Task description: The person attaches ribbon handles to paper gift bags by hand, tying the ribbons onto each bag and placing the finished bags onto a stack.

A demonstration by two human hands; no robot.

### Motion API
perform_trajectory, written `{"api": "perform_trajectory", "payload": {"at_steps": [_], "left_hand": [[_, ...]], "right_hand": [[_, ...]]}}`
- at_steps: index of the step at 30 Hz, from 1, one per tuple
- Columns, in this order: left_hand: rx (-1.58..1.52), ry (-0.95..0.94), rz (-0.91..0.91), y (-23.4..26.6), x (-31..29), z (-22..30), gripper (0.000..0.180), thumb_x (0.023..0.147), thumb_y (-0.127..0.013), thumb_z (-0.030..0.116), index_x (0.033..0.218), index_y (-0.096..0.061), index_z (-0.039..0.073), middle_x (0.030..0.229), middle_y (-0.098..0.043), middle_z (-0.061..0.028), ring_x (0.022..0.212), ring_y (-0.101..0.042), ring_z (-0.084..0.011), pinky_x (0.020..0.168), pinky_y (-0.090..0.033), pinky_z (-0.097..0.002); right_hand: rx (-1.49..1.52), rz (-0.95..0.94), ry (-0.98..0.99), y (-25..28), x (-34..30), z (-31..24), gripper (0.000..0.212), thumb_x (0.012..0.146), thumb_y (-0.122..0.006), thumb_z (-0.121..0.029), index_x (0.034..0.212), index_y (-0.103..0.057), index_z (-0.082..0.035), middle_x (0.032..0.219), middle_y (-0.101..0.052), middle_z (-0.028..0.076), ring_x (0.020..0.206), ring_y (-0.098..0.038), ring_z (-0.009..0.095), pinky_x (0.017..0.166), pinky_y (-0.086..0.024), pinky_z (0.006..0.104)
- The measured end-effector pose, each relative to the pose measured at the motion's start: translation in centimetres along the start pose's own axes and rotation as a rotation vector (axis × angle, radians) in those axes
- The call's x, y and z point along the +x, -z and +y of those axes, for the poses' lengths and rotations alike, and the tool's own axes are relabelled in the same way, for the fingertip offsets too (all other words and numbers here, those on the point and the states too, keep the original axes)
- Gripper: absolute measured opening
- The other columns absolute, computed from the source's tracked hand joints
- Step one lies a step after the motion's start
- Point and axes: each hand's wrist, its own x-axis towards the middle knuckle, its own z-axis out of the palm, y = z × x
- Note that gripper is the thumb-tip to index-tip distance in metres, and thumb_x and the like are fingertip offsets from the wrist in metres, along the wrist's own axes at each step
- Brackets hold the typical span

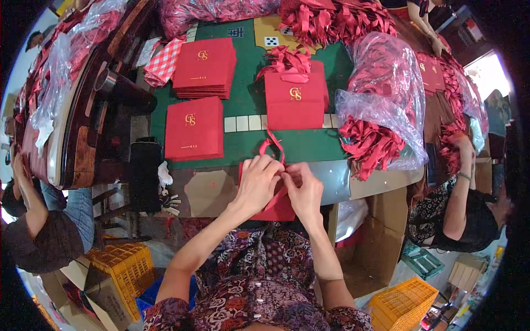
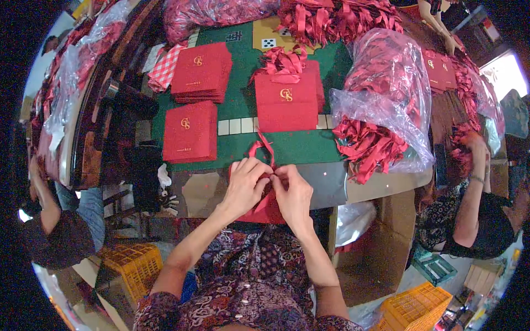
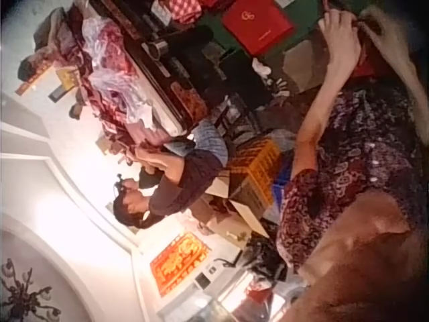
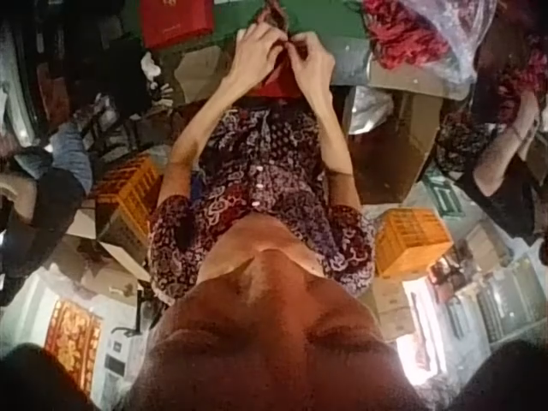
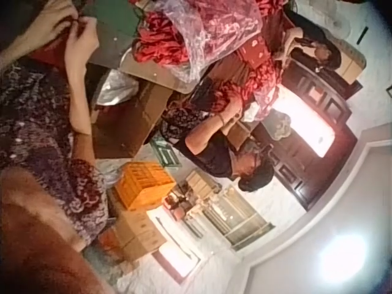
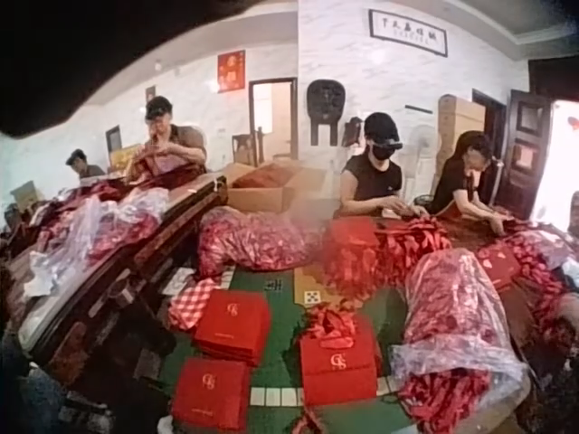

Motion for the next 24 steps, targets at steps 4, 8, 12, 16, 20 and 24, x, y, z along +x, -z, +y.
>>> {"api": "perform_trajectory", "payload": {"at_steps": [4,8,12,16,20,24], "left_hand": [[-0.027,0.014,-0.004,0.0,-0.2,-0.2,0.025,0.08,-0.071,0.004,0.103,-0.064,0.01,0.1,-0.057,-0.0084,0.099,-0.056,-0.0302,0.086,-0.039,-0.0426],[-0.073,-0.022,-0.023,0.5,-0.4,-0.1,0.024,0.079,-0.073,0.005,0.102,-0.065,0.009,0.1,-0.057,-0.0081,0.101,-0.057,-0.0298,0.088,-0.04,-0.0421],[-0.032,-0.132,-0.048,0.9,-0.4,0.5,0.018,0.081,-0.066,0.003,0.098,-0.066,0.008,0.099,-0.057,-0.0081,0.099,-0.056,-0.0281,0.084,-0.042,-0.0407],[-0.035,-0.222,-0.086,1.2,-0.4,0.1,0.019,0.08,-0.066,0.004,0.098,-0.066,0.008,0.098,-0.056,-0.0078,0.097,-0.056,-0.0276,0.084,-0.042,-0.0402],[-0.004,-0.292,-0.054,1.4,-0.1,0.1,0.016,0.08,-0.065,0.005,0.095,-0.066,0.007,0.096,-0.056,-0.0071,0.096,-0.057,-0.0268,0.083,-0.042,-0.0398],[-0.026,-0.267,-0.051,1.5,0.3,0.0,0.014,0.08,-0.068,0.006,0.094,-0.068,0.009,0.095,-0.057,-0.0062,0.095,-0.057,-0.0262,0.083,-0.041,-0.0396]], "right_hand": [[-0.017,0.023,0.141,0.6,-0.1,-0.7,0.011,0.089,-0.072,-0.008,0.096,-0.067,-0.001,0.088,-0.065,0.013,0.074,-0.068,0.026,0.065,-0.054,0.0345],[-0.176,-0.026,0.22,2.3,1.4,-0.8,0.011,0.089,-0.072,-0.013,0.09,-0.072,-0.002,0.085,-0.064,0.013,0.078,-0.064,0.032,0.069,-0.051,0.0413],[-0.258,-0.333,0.109,4.1,3.0,-0.3,0.022,0.088,-0.07,-0.025,0.086,-0.074,-0.003,0.082,-0.066,0.016,0.076,-0.064,0.036,0.071,-0.05,0.0447],[-0.166,-0.567,-0.051,4.8,4.6,0.7,0.022,0.087,-0.069,-0.026,0.089,-0.076,-0.004,0.079,-0.07,0.017,0.073,-0.07,0.028,0.07,-0.052,0.0393],[0.146,-0.699,-0.073,4.3,6.0,2.9,0.016,0.084,-0.07,-0.014,0.087,-0.075,0.001,0.077,-0.073,0.008,0.071,-0.065,0.011,0.068,-0.051,0.029],[0.254,-0.44,-0.117,2.7,5.2,2.7,0.015,0.085,-0.071,-0.012,0.085,-0.074,0.002,0.071,-0.068,0.002,0.069,-0.058,0.006,0.064,-0.048,0.0262]]}}
